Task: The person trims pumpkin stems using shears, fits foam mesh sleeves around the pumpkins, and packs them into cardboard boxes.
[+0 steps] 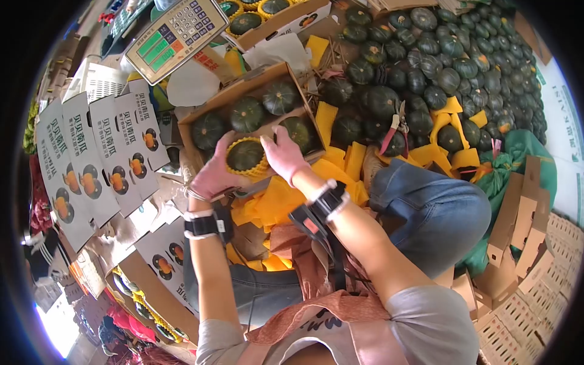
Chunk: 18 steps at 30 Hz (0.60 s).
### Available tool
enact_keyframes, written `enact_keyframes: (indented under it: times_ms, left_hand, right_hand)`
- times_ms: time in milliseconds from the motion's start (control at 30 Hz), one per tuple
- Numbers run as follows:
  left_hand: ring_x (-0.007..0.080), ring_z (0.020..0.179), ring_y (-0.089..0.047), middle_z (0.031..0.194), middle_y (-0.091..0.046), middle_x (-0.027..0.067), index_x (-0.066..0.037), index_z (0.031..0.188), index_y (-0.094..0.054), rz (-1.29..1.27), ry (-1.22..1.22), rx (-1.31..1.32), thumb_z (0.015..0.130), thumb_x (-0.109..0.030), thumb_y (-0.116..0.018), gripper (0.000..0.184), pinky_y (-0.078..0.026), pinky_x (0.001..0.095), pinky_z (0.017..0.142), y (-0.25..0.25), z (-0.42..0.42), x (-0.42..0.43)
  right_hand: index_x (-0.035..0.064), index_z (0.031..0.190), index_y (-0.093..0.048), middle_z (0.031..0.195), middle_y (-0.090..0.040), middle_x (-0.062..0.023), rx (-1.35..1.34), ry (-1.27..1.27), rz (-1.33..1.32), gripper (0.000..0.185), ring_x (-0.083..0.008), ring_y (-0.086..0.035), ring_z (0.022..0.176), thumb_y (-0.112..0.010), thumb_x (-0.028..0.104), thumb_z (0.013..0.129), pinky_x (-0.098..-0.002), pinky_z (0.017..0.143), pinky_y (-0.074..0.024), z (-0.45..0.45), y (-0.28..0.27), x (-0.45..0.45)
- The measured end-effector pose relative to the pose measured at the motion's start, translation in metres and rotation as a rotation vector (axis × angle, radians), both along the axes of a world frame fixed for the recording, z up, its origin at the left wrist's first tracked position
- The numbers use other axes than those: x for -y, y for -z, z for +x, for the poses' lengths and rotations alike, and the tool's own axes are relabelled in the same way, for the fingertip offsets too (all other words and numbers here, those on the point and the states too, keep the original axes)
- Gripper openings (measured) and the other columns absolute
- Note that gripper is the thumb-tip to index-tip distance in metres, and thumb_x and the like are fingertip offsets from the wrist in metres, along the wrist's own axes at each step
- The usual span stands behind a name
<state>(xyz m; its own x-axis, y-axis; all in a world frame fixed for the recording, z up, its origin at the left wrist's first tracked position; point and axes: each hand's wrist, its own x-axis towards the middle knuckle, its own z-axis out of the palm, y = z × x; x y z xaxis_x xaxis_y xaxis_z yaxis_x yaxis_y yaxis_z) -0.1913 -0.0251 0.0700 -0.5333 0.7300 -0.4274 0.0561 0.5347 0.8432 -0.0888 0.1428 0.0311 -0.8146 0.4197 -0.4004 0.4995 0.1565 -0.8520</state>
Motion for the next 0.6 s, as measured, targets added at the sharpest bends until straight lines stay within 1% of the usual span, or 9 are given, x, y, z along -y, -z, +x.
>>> enact_keyframes:
  times_ms: [67,133,200,300,400,467,500,533,600]
  left_hand:
    - [0.0222,0.112,-0.052,0.122,-0.052,0.0130,-0.006,0.138,-0.022,-0.222,0.029,0.025,0.050,-0.017,-0.087,0.110,-0.042,0.0303,0.096,-0.016,-0.014,-0.004]
    - [0.0243,0.114,-0.051,0.124,-0.052,0.0133,-0.010,0.138,-0.023,-0.237,0.011,-0.102,0.054,-0.022,-0.084,0.105,-0.039,0.0356,0.099,0.001,-0.017,-0.007]
    - [0.0253,0.118,-0.050,0.126,-0.052,0.0122,-0.013,0.138,-0.024,-0.389,0.104,-0.305,0.059,-0.026,-0.081,0.098,-0.035,0.0416,0.102,0.022,-0.010,-0.013]
    - [0.0203,0.128,-0.039,0.133,-0.046,0.0084,-0.018,0.140,-0.024,-0.709,0.293,-0.604,0.068,-0.025,-0.072,0.087,-0.022,0.0539,0.105,0.046,0.008,-0.025]
    - [0.0346,0.135,-0.024,0.144,-0.028,0.0155,-0.023,0.142,-0.024,-0.862,0.270,-0.719,0.072,-0.019,-0.067,0.082,-0.020,0.0578,0.105,0.035,0.024,-0.035]
    - [0.0375,0.134,-0.023,0.141,-0.029,0.0170,-0.019,0.131,-0.044,-0.706,0.104,-0.828,0.070,-0.016,-0.066,0.064,-0.020,0.0594,0.104,0.017,0.042,-0.035]
    - [0.0380,0.127,-0.032,0.133,-0.039,0.0174,-0.015,0.119,-0.053,-0.491,-0.061,-0.758,0.069,-0.017,-0.067,0.052,-0.028,0.0570,0.100,-0.009,0.054,-0.043]
    - [0.0358,0.104,-0.053,0.109,-0.055,0.0184,-0.010,0.101,-0.061,-0.215,-0.268,-0.748,0.068,-0.022,-0.070,0.036,-0.045,0.0475,0.084,-0.006,0.070,-0.044]
    - [0.0376,0.062,-0.057,0.071,-0.058,0.0182,-0.004,0.073,-0.058,-0.018,-0.418,-0.560,0.078,-0.029,-0.066,0.027,-0.046,0.0407,0.052,-0.016,0.112,-0.060]
  right_hand:
    - [-0.0007,0.130,-0.037,0.121,-0.052,-0.0243,0.141,0.178,-0.697,0.048,-0.0297,-0.058,0.100,-0.046,0.027,0.092,-0.0366,0.086,-0.0478,-0.011,0.005,-0.002]
    - [0.0010,0.134,-0.038,0.129,-0.045,-0.0177,-0.063,0.141,-0.731,0.045,-0.0224,-0.056,0.101,-0.047,0.014,0.091,-0.0294,0.080,-0.0509,0.004,0.017,-0.016]
    - [-0.0017,0.116,-0.055,0.116,-0.058,-0.0175,-0.197,0.157,-0.861,0.029,-0.0207,-0.063,0.093,-0.045,0.003,0.089,-0.0321,0.079,-0.0546,0.035,-0.021,-0.051]
    - [0.0076,0.095,-0.062,0.082,-0.067,-0.0083,0.013,0.329,0.018,0.023,-0.0164,-0.065,0.073,-0.045,-0.003,0.083,-0.0281,0.065,-0.0541,0.090,-0.004,-0.099]
    - [0.0053,0.097,-0.060,0.094,-0.062,-0.0172,0.254,-0.038,0.653,0.023,-0.0336,-0.059,0.097,-0.060,0.019,0.078,-0.0403,0.082,-0.0488,0.096,0.024,-0.104]
    - [0.0051,0.098,-0.059,0.106,-0.059,-0.0195,0.401,-0.338,0.646,0.032,-0.0389,-0.053,0.104,-0.063,0.028,0.075,-0.0438,0.087,-0.0456,0.085,0.038,-0.101]
    - [0.0046,0.097,-0.060,0.102,-0.061,-0.0198,0.425,-0.602,0.635,0.030,-0.0381,-0.056,0.101,-0.060,0.027,0.077,-0.0439,0.085,-0.0466,0.089,0.089,-0.117]
    - [0.0038,0.094,-0.061,0.098,-0.063,-0.0198,0.412,-0.546,0.581,0.029,-0.0380,-0.058,0.096,-0.059,0.028,0.078,-0.0453,0.083,-0.0476,0.090,0.081,-0.117]
    - [0.0027,0.095,-0.062,0.102,-0.063,-0.0209,0.559,-0.468,0.622,0.030,-0.0368,-0.059,0.097,-0.059,0.026,0.077,-0.0431,0.082,-0.0489,0.091,0.045,-0.111]
